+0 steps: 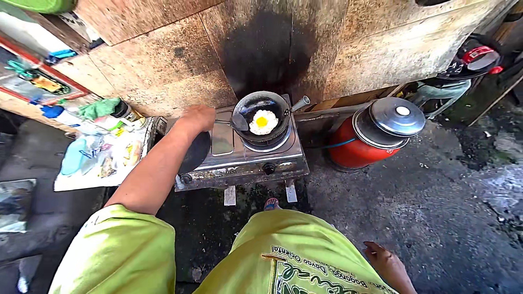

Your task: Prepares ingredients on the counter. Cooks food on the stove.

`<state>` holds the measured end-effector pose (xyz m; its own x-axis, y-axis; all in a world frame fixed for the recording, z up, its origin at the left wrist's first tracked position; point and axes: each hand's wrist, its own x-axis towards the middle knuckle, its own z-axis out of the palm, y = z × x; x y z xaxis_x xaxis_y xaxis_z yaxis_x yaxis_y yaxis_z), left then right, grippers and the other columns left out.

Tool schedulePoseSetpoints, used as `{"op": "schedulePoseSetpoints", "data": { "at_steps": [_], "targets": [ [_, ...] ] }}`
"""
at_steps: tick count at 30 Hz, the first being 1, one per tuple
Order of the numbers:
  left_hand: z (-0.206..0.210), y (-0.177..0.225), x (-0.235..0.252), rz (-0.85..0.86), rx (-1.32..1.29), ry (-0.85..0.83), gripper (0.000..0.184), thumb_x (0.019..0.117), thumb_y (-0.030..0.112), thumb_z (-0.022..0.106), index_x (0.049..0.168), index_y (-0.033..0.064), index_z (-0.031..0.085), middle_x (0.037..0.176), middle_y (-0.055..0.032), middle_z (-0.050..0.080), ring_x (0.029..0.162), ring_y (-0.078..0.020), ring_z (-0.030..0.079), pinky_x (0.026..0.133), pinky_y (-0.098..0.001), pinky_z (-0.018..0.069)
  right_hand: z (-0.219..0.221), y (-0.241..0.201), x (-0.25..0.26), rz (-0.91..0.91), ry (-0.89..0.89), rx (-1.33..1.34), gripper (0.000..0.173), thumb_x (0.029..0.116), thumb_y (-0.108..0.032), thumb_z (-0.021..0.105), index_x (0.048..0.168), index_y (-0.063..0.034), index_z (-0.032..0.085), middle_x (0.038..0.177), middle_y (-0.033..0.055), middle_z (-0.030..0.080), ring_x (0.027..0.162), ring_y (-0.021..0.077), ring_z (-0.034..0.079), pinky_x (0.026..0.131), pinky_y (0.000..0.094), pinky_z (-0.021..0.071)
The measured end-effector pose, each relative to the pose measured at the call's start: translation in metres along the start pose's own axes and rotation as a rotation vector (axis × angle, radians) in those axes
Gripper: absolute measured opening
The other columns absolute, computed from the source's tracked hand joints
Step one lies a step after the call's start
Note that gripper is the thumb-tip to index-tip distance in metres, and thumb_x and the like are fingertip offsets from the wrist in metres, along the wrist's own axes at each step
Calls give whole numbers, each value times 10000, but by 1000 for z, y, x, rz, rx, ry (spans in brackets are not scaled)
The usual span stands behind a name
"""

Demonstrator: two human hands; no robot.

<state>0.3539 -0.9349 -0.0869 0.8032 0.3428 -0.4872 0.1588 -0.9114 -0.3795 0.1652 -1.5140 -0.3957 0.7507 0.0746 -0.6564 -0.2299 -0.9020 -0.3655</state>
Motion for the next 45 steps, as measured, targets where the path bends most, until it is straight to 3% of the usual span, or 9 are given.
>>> {"op": "schedulePoseSetpoints", "data": {
  "at_steps": [7,12,22,33,39,41,42,43,45],
  "targets": [
    [13,-31,34,153,-111,-28,309,981,138,637,1280,160,710,1196,-189,705,1176,-413,643,967,-665,486,5,-26,-2,13,-20,-40,314,1041,-184,612,1321,-63,685,1205,192,734,1123,395,703,1006,627,508],
    [36,-34,37,231,-321,-100,320,1007,96,627,1324,76,664,1170,-213,701,1132,-400,654,991,-620,484,1,-30,-5,5,14,-25,316,1040,-145,610,1325,-23,674,1190,220,730,1105,419,702,999,636,504],
    [109,60,-5,29,-607,-47,415,1031,136,561,1437,58,534,1225,-278,664,1165,-461,641,976,-645,494,13,-40,-24,3,-15,-22,302,1036,-141,612,1302,-18,687,1196,228,726,1115,425,697,1004,639,502],
    [120,115,-4,-85,-707,-8,468,1048,141,519,1508,73,458,1376,-237,599,1197,-413,644,988,-573,523,13,-18,-33,21,27,-30,297,1026,-157,630,1286,-33,701,1158,216,741,1077,408,715,978,635,518],
    [115,128,-13,-56,-855,-38,450,1059,146,522,1497,62,467,1336,-252,624,1211,-420,634,1012,-600,497,7,-22,-38,31,-15,-37,305,1042,-151,610,1306,-17,684,1190,217,730,1109,401,704,1009,610,506],
    [121,125,-14,-34,-1126,-37,396,1073,140,524,1461,59,503,1201,-204,681,1035,-322,682,910,-493,546,7,-18,-36,18,-11,-35,301,1036,-143,615,1299,-19,689,1177,217,734,1097,407,707,1000,613,512],
    [127,125,-16,-31,-1336,-43,358,1082,124,520,1434,56,507,1073,-146,672,815,-210,637,735,-357,535,6,-18,-36,19,-13,-31,301,1035,-142,618,1301,-20,690,1175,220,735,1097,412,706,1000,618,509],
    [131,123,-20,-37,-1588,-67,319,1089,107,513,1403,51,509,950,-97,642,640,-122,555,581,-249,471,4,-18,-35,26,-22,-30,303,1037,-146,617,1305,-24,688,1179,222,733,1102,413,704,1004,623,503],
    [140,118,-28,-60,-2061,-165,268,1092,91,481,1350,41,533,865,-92,646,515,-72,513,455,-177,415,4,-15,-31,35,-25,-46,304,1037,-168,618,1306,-47,694,1178,206,739,1101,403,708,998,622,510]
  ]
}}
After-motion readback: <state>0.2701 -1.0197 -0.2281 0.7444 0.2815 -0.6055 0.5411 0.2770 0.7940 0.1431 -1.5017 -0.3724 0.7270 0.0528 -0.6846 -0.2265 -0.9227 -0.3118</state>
